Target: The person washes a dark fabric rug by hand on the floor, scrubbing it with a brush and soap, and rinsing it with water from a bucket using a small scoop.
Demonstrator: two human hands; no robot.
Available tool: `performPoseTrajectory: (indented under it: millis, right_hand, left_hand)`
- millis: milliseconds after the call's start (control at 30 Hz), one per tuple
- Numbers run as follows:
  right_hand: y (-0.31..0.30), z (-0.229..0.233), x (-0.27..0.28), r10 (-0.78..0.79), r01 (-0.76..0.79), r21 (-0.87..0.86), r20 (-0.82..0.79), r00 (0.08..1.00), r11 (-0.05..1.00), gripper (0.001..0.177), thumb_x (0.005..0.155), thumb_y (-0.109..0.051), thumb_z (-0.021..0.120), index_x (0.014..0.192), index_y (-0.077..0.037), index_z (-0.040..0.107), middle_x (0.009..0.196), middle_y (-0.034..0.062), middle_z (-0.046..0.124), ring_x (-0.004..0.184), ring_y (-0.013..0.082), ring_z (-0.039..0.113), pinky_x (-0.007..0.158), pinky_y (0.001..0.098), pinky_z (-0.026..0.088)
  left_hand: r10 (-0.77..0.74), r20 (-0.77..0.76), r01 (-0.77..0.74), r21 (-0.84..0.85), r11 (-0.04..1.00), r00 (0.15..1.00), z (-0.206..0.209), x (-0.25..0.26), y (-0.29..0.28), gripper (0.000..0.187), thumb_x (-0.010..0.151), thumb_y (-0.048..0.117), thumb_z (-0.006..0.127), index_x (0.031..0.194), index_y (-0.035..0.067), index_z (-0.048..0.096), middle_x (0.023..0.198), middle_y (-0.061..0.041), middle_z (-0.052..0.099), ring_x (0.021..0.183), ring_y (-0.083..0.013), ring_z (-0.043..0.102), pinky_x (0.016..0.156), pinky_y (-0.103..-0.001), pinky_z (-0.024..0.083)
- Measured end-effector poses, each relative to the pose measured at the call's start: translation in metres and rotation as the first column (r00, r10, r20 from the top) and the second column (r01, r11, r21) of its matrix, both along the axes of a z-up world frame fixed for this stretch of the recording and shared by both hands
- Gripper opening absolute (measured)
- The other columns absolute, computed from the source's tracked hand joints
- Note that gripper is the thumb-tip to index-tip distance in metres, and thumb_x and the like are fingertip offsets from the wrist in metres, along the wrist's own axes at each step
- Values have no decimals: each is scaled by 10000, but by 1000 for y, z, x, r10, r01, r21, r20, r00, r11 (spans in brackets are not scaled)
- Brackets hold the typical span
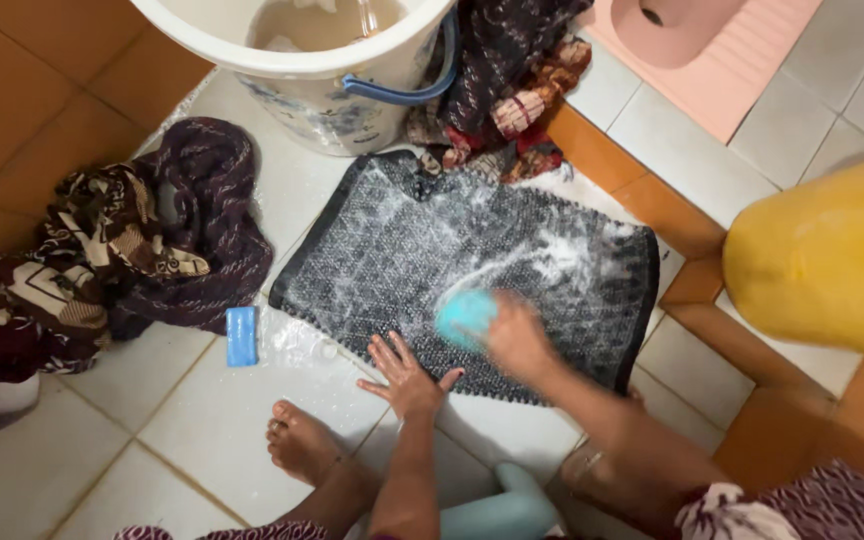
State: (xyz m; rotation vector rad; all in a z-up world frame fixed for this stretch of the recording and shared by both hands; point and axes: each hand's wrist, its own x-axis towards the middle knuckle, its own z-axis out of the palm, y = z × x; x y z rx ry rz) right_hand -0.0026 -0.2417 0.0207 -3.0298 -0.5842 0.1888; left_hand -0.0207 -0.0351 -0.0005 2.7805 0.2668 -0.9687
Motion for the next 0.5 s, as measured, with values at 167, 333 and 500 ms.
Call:
performPoseTrajectory:
  millis: [167,333,500]
  right_hand:
    - [-21,-1,7,-139,123,234,52,989,964,409,782,-194,706,1189,-227,723,1199,233,636,1065,391,634,925,515,512]
    - [-62,7,53,-553,558,54,243,797,828,559,739,-171,686,1298,-180,696,1257,279,591,1059,418,585,859,504,501]
    - [37,3,-21,274,-263,202,-30,961,944,594,770,-9,646,1250,-343,755,1414,209,600,1173,358,596,879,530,516]
  left_hand:
    - [-27,17,27,6,1000,999,0,2,0,1512,627,885,683,1632,45,-73,1702,-208,-155,1572,-354,-148,1114,-788,-30]
    - [-18,-75,18,-1,1000,997,-6,4,-5,1519,624,904,660,1627,49,-95,1696,-210,-184,1568,-354,-177,1108,-790,-38]
    - [-154,173,128,149,981,973,-23,6,-1,1408,680,826,696,1605,81,-61,1668,-201,-183,1531,-348,-163,1106,-708,-75]
